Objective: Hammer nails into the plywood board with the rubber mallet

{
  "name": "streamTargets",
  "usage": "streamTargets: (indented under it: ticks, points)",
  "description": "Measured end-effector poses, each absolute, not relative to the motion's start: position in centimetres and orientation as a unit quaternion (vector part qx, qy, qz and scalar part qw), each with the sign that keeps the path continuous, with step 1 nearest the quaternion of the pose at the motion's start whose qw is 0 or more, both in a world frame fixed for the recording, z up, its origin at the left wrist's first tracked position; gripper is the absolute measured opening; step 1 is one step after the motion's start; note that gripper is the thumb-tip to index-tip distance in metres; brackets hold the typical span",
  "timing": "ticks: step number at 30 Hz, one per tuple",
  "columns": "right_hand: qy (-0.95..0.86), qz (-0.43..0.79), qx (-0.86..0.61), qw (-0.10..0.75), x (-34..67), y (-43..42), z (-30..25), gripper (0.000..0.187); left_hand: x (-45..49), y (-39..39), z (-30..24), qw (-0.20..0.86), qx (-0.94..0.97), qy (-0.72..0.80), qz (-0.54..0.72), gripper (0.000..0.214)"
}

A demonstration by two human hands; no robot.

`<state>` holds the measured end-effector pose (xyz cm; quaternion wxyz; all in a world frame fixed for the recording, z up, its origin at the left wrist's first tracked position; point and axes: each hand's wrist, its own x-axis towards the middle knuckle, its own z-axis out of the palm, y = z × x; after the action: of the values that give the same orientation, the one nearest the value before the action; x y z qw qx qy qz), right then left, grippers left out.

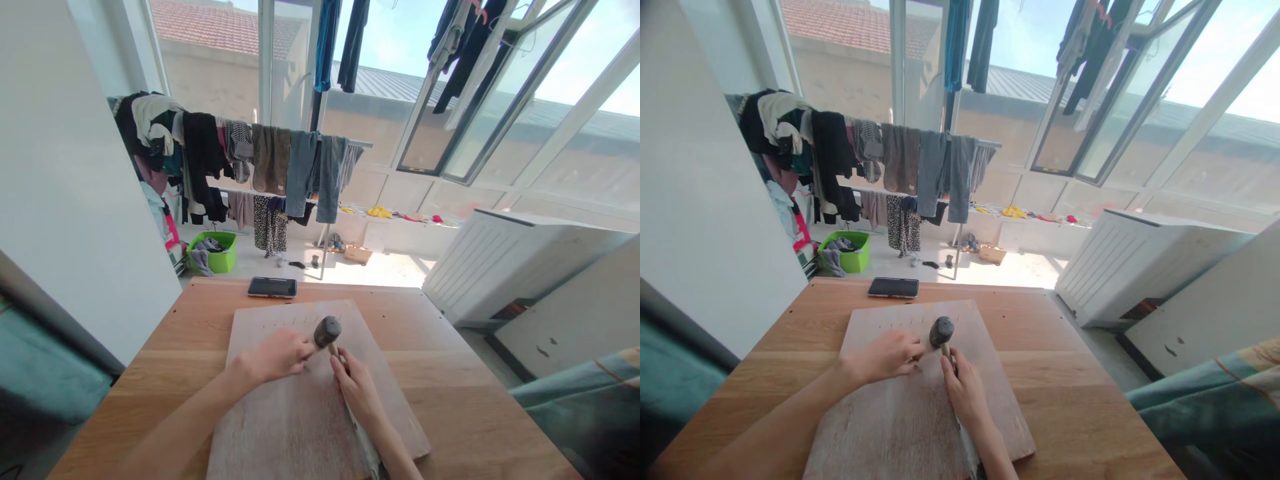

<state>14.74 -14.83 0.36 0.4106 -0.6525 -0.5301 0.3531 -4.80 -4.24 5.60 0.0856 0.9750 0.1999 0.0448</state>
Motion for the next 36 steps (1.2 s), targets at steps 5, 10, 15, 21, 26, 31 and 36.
streamTargets:
  ticks: [5, 10, 15, 21, 26, 31, 36]
  points:
    - [-0.526, 0.359, -0.654, 0.409, 14.8, -14.9, 0.4, 0.045, -7.2, -0.9, 4.1, 0.289, 0.865, 0.315, 0.263, 0.017]
    - [-0.524, 0.368, -0.652, 0.405, 15.0, -15.2, 0.1, 0.044, -7.9, 0.8, 1.5, 0.305, 0.799, 0.381, 0.353, 0.011]
    - [-0.518, 0.375, -0.655, 0.402, 15.0, -15.4, 0.3, 0.046, -7.9, 0.6, 1.1, 0.301, 0.803, 0.370, 0.358, 0.008]
    - [-0.513, 0.355, -0.675, 0.394, 14.8, -15.6, 0.8, 0.048, -8.1, 0.5, 1.1, 0.328, 0.798, 0.377, 0.338, 0.010]
    - [-0.509, 0.354, -0.663, 0.418, 13.2, -14.7, 2.2, 0.048, -8.1, 0.5, 1.1, 0.321, 0.801, 0.378, 0.334, 0.011]
    - [-0.547, 0.337, -0.635, 0.428, 10.1, -12.3, 4.4, 0.039, -7.9, 0.8, 0.3, 0.352, 0.781, 0.386, 0.343, 0.026]
    - [-0.592, 0.301, -0.640, 0.386, 8.0, -10.6, 4.5, 0.032, -7.9, 0.9, -0.1, 0.354, 0.778, 0.370, 0.364, 0.037]
